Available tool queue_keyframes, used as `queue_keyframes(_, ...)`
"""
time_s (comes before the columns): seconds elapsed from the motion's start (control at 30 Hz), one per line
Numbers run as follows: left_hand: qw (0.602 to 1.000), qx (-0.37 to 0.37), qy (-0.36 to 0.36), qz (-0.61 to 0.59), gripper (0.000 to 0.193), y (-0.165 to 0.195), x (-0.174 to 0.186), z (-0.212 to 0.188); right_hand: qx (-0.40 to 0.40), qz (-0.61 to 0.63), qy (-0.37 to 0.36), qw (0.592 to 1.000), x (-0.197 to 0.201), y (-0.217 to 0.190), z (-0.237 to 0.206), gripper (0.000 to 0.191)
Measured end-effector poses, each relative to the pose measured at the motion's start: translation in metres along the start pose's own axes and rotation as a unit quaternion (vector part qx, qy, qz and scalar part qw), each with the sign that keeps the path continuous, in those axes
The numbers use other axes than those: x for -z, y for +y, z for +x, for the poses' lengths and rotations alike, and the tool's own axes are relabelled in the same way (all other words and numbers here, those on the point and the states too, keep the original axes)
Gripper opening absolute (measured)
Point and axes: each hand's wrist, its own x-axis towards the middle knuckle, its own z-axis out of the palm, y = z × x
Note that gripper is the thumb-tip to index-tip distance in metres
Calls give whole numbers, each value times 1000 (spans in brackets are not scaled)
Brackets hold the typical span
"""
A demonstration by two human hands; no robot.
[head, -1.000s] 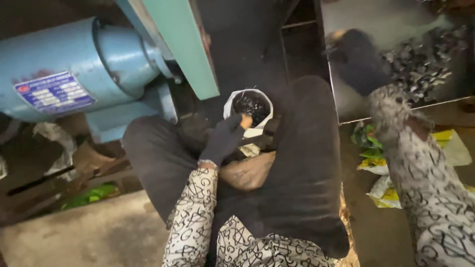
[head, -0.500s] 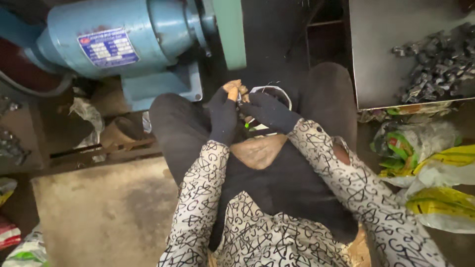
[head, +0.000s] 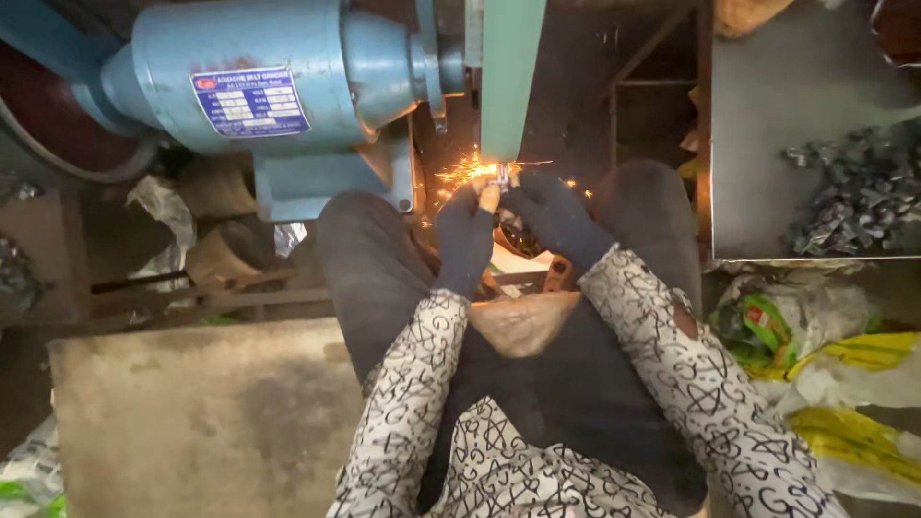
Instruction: The person sits on the floor in front of a belt grinder and holds small metal parts against the moving belt, producing sparks as they grind the edges. They place finished parts onto a metal tray beside them and pick up new parts from the tray to continue grinding.
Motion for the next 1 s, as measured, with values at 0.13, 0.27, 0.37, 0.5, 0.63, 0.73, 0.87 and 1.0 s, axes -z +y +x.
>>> queue_keyframes(0.13, 996, 84, -9, 15, 22, 8, -1, 6, 44, -114, 26, 992, 3, 6, 6, 25)
queue_keyframes(0.27, 998, 53, -25, -21, 25, 16, 1, 1, 126, -129, 28, 983, 8, 1, -3, 20)
queue_keyframes(0.37, 997, 58, -42, 7, 24, 15, 1, -1, 213, -165, 46, 962, 10, -6, -11, 23)
queue_keyframes(0.5, 999, -34, -28, -28, 25, 5, -9, 0, -41, 91, 49, 994, 14, -14, -9, 23)
queue_keyframes(0.63, 999, -4, -18, 46, 31, -4, -22, 1, 10, 29, 3, 1000, 19, -19, 1, 22)
queue_keyframes(0.73, 995, -23, -32, 88, 33, -5, -21, 1, 7, 61, 7, 998, 21, -24, 0, 22)
queue_keyframes(0.87, 998, -6, -66, 17, 31, -1, -11, -2, 90, -5, -3, 996, 22, -32, -15, 25)
queue_keyframes(1.0, 992, -46, -77, -94, 31, 2, -7, -11, 111, -184, 79, 973, 17, -36, -36, 17)
